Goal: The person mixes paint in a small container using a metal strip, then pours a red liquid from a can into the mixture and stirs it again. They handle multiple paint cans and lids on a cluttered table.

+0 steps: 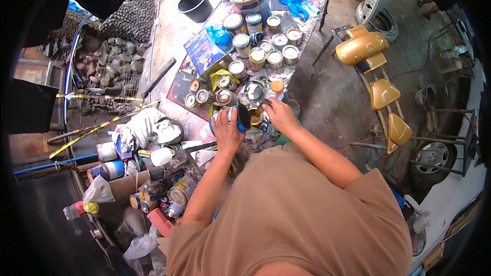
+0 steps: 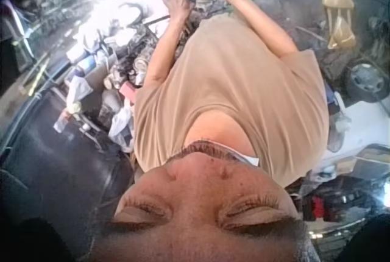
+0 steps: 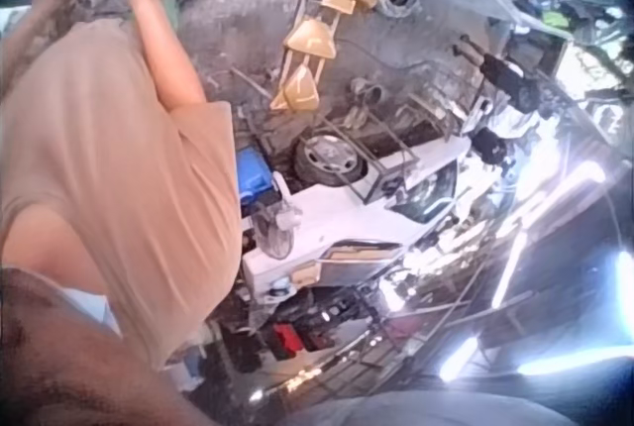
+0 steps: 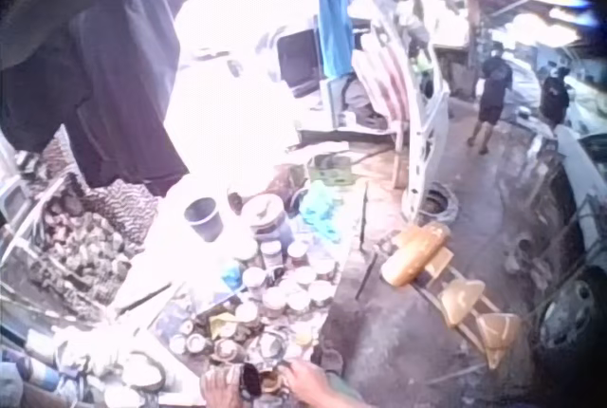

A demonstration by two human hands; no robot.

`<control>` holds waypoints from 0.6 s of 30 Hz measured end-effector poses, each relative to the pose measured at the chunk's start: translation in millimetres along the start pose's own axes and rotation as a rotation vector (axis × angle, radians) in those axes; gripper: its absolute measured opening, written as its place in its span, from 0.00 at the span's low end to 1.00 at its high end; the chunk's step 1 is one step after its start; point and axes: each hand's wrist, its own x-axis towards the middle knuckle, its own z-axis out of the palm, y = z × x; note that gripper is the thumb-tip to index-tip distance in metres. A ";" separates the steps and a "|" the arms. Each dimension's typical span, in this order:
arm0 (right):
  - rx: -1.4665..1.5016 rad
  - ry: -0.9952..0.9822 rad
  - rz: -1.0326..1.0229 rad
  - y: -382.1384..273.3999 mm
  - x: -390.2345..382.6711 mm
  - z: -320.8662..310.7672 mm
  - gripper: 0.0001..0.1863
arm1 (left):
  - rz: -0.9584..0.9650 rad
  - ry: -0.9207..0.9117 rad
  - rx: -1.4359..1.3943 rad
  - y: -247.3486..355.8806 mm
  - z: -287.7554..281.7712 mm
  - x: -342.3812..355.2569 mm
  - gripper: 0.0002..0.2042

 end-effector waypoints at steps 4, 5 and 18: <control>-0.009 0.032 -0.041 -0.7 -0.7 1.5 0.21 | 0.008 -0.020 0.015 1.9 -2.0 1.6 0.50; -0.010 0.032 -0.044 -0.8 -2.3 0.4 0.21 | 0.011 -0.017 0.018 3.1 -0.9 -0.1 0.50; -0.006 0.054 -0.101 2.3 -5.2 3.2 0.19 | 0.016 -0.027 0.091 13.6 -10.7 2.5 0.51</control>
